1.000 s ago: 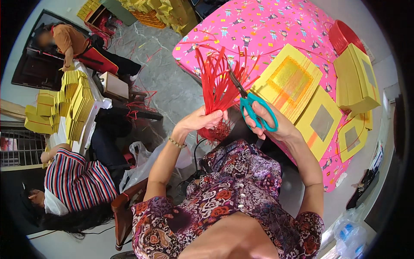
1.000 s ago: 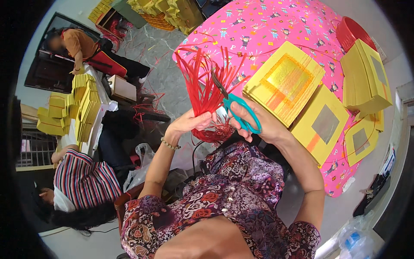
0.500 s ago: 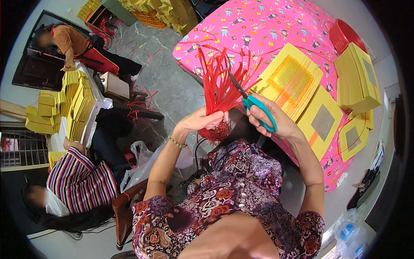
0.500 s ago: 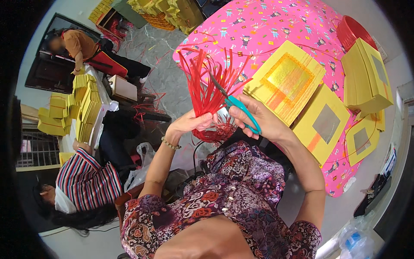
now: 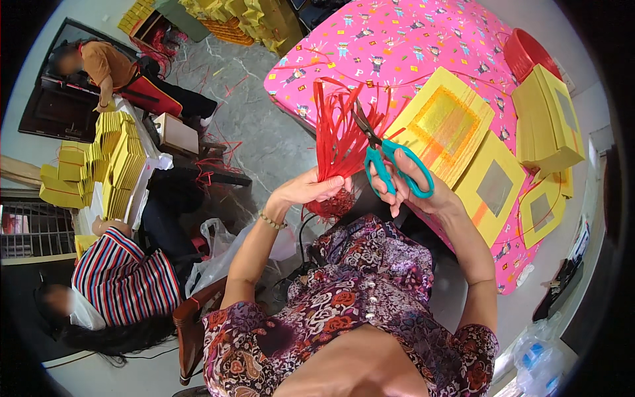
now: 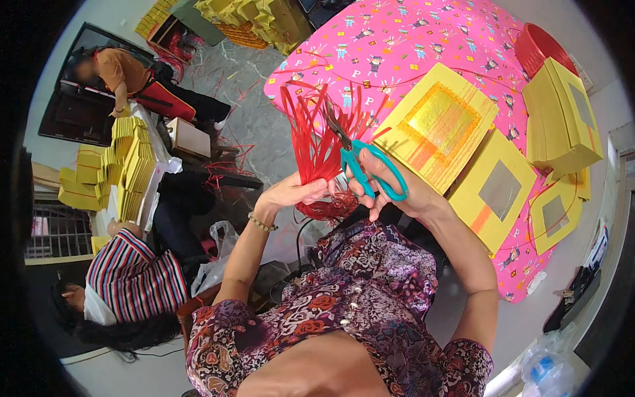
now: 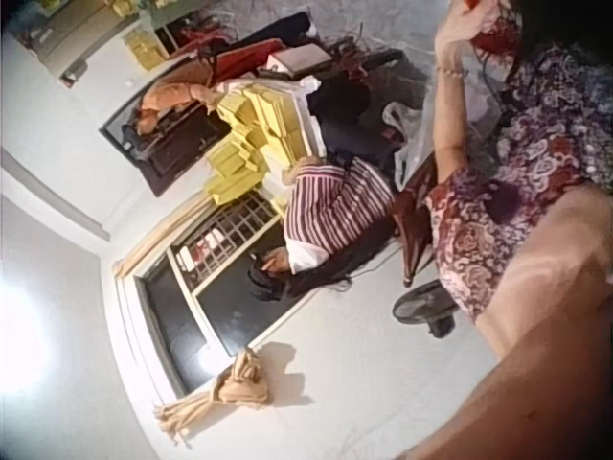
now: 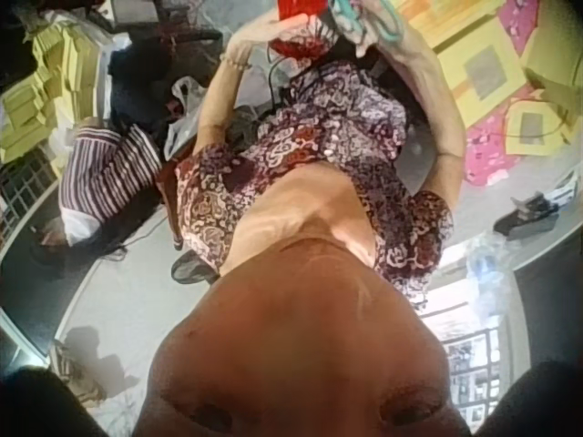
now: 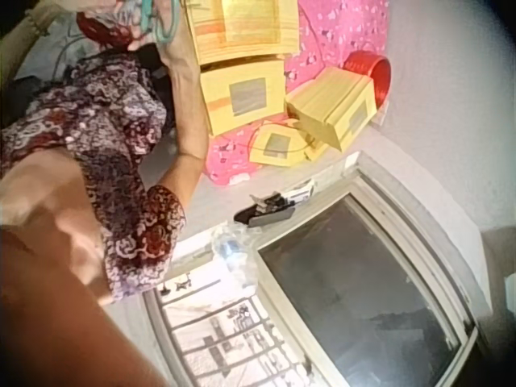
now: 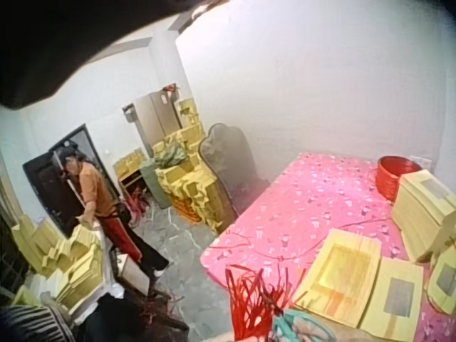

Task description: Trimming bundles of red plastic ties with scissors and organizing yellow paper product boxes.

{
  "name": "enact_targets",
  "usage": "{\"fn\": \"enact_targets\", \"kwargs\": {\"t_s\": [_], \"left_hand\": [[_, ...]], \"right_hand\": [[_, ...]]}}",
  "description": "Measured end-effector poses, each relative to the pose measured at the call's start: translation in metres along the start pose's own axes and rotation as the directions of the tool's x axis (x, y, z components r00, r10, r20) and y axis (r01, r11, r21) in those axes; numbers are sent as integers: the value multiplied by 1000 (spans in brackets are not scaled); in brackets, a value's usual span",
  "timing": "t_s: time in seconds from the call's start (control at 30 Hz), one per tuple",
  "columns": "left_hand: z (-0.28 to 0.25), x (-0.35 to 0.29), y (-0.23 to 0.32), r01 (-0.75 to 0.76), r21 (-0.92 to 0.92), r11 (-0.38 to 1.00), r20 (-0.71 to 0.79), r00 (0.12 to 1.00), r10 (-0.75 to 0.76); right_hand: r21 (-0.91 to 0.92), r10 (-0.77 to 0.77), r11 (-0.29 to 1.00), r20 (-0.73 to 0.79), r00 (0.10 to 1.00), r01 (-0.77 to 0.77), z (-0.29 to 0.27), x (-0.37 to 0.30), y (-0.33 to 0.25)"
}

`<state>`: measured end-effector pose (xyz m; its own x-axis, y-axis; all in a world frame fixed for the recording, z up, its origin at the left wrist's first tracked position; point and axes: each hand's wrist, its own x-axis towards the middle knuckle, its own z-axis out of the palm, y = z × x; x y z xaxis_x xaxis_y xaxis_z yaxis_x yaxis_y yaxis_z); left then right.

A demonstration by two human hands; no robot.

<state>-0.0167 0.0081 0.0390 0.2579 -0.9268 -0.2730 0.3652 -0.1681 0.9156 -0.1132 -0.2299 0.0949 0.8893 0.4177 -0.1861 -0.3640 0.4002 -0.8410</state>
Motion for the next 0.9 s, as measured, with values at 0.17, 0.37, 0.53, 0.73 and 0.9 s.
{"fn": "enact_targets", "kwargs": {"t_s": [0.17, 0.37, 0.53, 0.73, 0.9], "left_hand": [[2, 2, 0, 12, 112, 994, 0, 1000, -12], [5, 6, 1, -55, 210, 976, -11, 998, 59], [3, 5, 1, -23, 237, 971, -37, 999, 33], [3, 3, 1, -4, 228, 974, -46, 999, 14], [2, 5, 2, -17, 203, 979, -16, 1000, 21]], "right_hand": [[48, -40, 998, -9, 999, 40, -1, 3, -5], [107, -37, 994, -22, 999, 39, -3, 3, -11], [152, -54, 987, -30, 998, 58, -3, 0, -13], [149, -3, 989, -66, 998, 13, 0, -5, -16], [134, -29, 990, -106, 994, 44, 1, -4, -11]]}}
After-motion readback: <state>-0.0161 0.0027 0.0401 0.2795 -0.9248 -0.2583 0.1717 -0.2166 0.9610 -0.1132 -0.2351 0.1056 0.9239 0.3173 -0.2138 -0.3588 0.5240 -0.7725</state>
